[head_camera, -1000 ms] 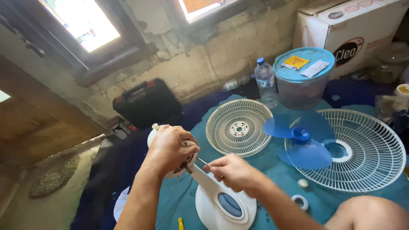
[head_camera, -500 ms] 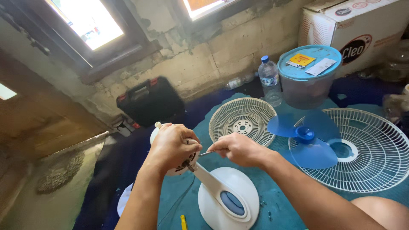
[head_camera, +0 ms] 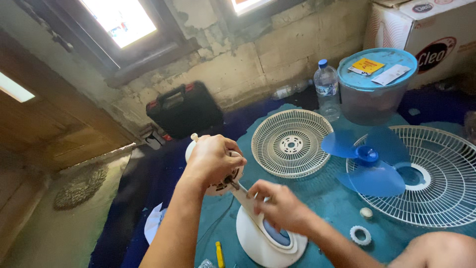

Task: The person disassembles a white pedestal fan, removes the fan blade, and uses a yellow screwdriver to adjust internal components of the motor housing. The person then reattaches the fan blade and continues to adjust the motor housing.

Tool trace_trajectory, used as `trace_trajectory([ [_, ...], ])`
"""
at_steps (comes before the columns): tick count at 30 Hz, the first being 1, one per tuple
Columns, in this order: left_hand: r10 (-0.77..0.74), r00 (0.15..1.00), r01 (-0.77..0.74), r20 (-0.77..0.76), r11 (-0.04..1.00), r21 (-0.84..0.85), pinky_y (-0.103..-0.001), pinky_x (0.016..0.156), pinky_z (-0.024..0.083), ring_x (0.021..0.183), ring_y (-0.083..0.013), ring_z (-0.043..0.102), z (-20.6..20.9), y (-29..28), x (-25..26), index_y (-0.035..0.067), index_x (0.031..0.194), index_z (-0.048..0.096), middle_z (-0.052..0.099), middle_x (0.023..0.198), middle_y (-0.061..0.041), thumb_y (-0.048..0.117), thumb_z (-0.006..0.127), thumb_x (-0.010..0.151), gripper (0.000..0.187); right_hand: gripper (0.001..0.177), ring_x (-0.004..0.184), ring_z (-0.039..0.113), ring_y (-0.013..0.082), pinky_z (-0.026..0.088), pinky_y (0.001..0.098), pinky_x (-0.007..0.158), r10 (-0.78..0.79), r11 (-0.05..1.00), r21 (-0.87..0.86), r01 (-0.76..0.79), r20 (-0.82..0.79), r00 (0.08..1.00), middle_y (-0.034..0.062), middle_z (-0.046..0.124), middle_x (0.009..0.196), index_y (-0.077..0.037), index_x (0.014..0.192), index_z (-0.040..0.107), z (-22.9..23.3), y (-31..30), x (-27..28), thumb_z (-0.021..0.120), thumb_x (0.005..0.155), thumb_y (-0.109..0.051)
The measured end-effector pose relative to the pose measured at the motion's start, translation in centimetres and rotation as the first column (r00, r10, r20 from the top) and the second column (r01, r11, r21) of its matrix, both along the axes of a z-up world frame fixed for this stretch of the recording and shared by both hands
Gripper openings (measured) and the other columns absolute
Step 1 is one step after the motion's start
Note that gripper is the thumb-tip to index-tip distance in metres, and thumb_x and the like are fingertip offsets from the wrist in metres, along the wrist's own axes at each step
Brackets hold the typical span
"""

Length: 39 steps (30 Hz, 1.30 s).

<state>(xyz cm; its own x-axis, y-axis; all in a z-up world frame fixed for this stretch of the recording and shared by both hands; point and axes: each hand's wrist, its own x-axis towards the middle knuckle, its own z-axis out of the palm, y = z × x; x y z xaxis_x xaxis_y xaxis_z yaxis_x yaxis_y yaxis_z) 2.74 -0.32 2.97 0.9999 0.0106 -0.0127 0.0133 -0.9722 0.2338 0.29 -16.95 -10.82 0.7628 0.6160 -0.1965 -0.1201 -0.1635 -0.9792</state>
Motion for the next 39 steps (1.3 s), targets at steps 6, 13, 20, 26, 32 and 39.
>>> trace_trajectory([
  [6, 0.087, 0.996, -0.087, -0.005, 0.995, 0.043, -0.038, 0.085, 0.058, 0.079, -0.0272, 0.076, -0.6, -0.3, 0.8, 0.019, 0.089, 0.084, 0.079, 0.084, -0.011, 0.037, 0.082, 0.070, 0.027, 0.019, 0.057, 0.053, 0.0043, 0.043, 0.0217, 0.049, -0.086, 0.955, 0.288, 0.065, 0.060, 0.995, 0.0031, 0.070, 0.076, -0.005, 0.113, 0.069, -3.9, 3.2, -3.1, 0.063, 0.099, -0.016],
  [13, 0.100, 0.995, -0.101, 0.016, 0.994, 0.038, -0.039, 0.085, 0.057, 0.081, -0.0283, 0.075, -1.0, 0.0, 1.0, 0.019, 0.090, 0.084, 0.078, 0.085, -0.011, 0.036, 0.083, 0.068, 0.028, 0.020, 0.039, 0.038, 0.0097, 0.028, 0.0258, 0.037, -0.065, 0.830, 0.491, 0.267, -0.389, 0.919, 0.0053, 0.056, 0.060, -0.003, 0.104, 0.065, -7.6, 7.1, -5.5, 0.054, 0.100, -0.020],
  [20, 0.092, 0.994, -0.095, 0.051, 0.994, 0.058, -0.038, 0.085, 0.058, 0.082, -0.0276, 0.075, -1.5, 0.1, 1.2, 0.016, 0.092, 0.083, 0.077, 0.087, -0.012, 0.037, 0.084, 0.068, 0.031, 0.019, 0.040, 0.039, 0.0111, 0.027, 0.0273, 0.037, -0.143, 0.783, 0.475, 0.402, -0.492, 0.859, 0.0040, 0.050, 0.061, -0.002, 0.106, 0.063, -6.6, 9.2, -6.2, 0.054, 0.103, -0.019],
  [26, 0.105, 0.994, -0.106, 0.012, 0.993, 0.052, -0.037, 0.084, 0.058, 0.081, -0.0264, 0.076, -1.4, 0.2, 1.4, 0.015, 0.092, 0.083, 0.078, 0.086, -0.012, 0.036, 0.083, 0.069, 0.031, 0.021, 0.037, 0.034, 0.0127, 0.021, 0.0281, 0.034, -0.108, 0.795, 0.408, 0.450, -0.634, 0.766, 0.0043, 0.045, 0.058, -0.006, 0.103, 0.059, -4.1, 9.2, -6.9, 0.050, 0.103, -0.026],
  [32, 0.112, 0.993, -0.114, 0.041, 0.992, 0.048, -0.037, 0.083, 0.058, 0.080, -0.0264, 0.075, -1.5, 0.0, 1.4, 0.015, 0.093, 0.082, 0.077, 0.086, -0.012, 0.036, 0.084, 0.068, 0.033, 0.025, 0.039, 0.035, 0.0120, 0.021, 0.0287, 0.035, -0.182, 0.776, 0.348, 0.525, -0.675, 0.715, 0.0030, 0.042, 0.060, -0.008, 0.102, 0.058, -4.1, 10.3, -7.7, 0.051, 0.103, -0.033],
  [39, 0.094, 0.994, -0.097, 0.063, 0.994, 0.051, -0.037, 0.083, 0.058, 0.080, -0.0271, 0.075, -1.6, 0.3, 1.4, 0.015, 0.090, 0.083, 0.077, 0.084, -0.013, 0.036, 0.082, 0.068, 0.030, 0.027, 0.039, 0.035, 0.0122, 0.020, 0.0290, 0.034, -0.252, 0.692, 0.360, 0.626, -0.692, 0.677, 0.0033, 0.045, 0.063, -0.009, 0.102, 0.057, -4.5, 12.1, -8.5, 0.051, 0.103, -0.034],
])
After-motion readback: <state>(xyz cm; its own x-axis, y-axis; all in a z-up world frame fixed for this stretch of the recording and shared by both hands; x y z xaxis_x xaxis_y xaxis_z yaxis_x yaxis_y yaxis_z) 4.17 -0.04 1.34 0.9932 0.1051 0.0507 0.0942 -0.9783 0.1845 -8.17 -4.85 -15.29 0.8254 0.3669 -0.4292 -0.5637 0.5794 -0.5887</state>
